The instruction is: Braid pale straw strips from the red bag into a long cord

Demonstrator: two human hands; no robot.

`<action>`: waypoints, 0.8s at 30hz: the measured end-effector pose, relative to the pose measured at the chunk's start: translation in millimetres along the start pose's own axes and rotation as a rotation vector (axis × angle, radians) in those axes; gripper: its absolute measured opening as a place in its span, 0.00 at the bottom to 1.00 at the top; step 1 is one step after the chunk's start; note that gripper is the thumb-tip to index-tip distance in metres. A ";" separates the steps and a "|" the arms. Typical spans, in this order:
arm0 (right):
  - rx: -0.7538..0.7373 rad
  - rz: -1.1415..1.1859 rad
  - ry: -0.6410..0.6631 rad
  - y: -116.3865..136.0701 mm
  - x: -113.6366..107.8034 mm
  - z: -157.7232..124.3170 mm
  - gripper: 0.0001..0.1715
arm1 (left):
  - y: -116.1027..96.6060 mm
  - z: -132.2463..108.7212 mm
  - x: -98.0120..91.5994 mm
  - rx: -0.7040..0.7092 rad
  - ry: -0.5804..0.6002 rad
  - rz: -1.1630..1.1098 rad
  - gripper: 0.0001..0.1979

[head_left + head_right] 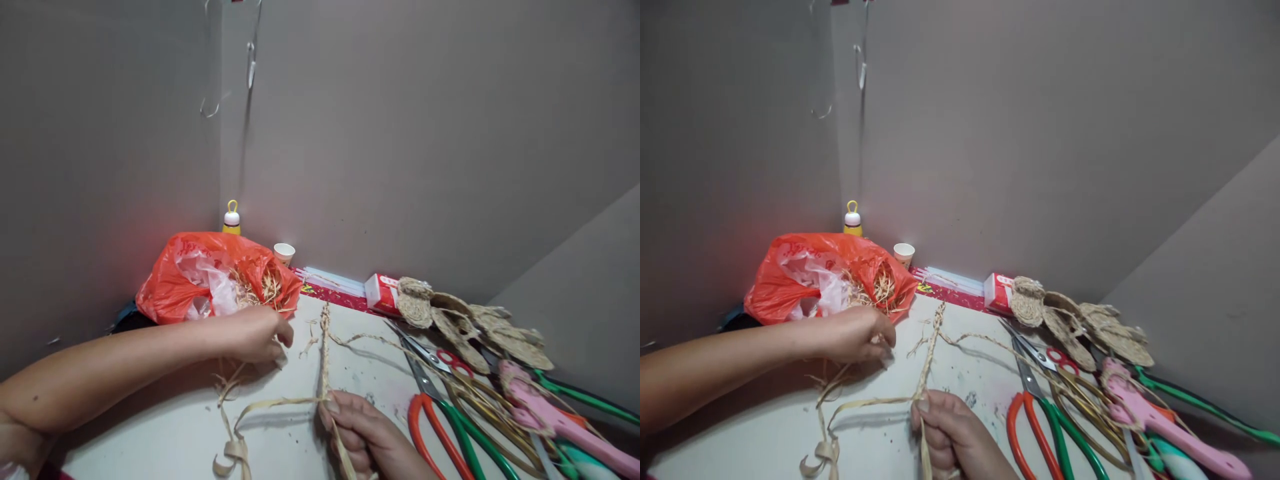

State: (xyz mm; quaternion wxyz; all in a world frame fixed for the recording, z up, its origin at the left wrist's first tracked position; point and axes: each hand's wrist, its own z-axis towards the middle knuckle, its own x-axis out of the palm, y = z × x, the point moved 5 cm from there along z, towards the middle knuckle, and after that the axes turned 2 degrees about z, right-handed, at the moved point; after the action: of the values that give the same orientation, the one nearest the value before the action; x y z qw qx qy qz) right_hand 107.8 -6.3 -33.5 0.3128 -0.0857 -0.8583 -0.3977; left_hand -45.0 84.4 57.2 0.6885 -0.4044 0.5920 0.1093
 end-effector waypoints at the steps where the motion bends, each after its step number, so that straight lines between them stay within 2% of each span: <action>1: 0.000 -0.003 -0.001 -0.1 -0.3 -0.1 0.17 | -1.5 -0.4 9.3 0.031 0.033 0.082 0.06; 3: 0.005 -0.008 -0.001 -0.4 -1.0 -0.5 0.17 | -0.5 -0.3 22.7 0.064 0.067 0.176 0.06; 5: 0.015 -0.014 -0.014 -1.0 -2.3 -0.7 0.17 | 4.3 0.6 27.2 0.054 0.057 0.170 0.06; 10: 0.010 0.005 -0.053 -1.3 -4.0 0.0 0.16 | 12.4 -0.8 22.2 0.044 0.015 0.072 0.04; 14: 0.042 0.020 -0.066 -2.8 -5.3 0.4 0.16 | 12.9 -2.5 25.2 0.067 0.013 0.009 0.05; 16: 0.051 0.024 -0.052 -3.1 -5.6 0.7 0.16 | 13.9 -1.2 25.4 0.044 0.002 -0.124 0.05; 18: 0.041 0.018 -0.039 -2.6 -5.7 1.1 0.16 | 15.3 0.4 21.9 -0.011 -0.006 -0.350 0.05; 22: 0.013 0.018 -0.037 -1.5 -5.3 1.4 0.16 | 18.2 1.0 5.2 -0.156 -0.075 -0.786 0.09; 24: 0.016 0.036 -0.058 -2.0 -6.3 1.3 0.16 | 19.6 1.1 -3.5 -0.168 -0.117 -0.931 0.12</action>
State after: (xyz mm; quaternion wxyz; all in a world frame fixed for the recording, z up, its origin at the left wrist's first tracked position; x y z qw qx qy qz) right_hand 111.3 -6.0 -39.2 0.2957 -0.1102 -0.8684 -0.3825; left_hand -57.4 99.0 51.9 0.6615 -0.6741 0.2972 -0.1406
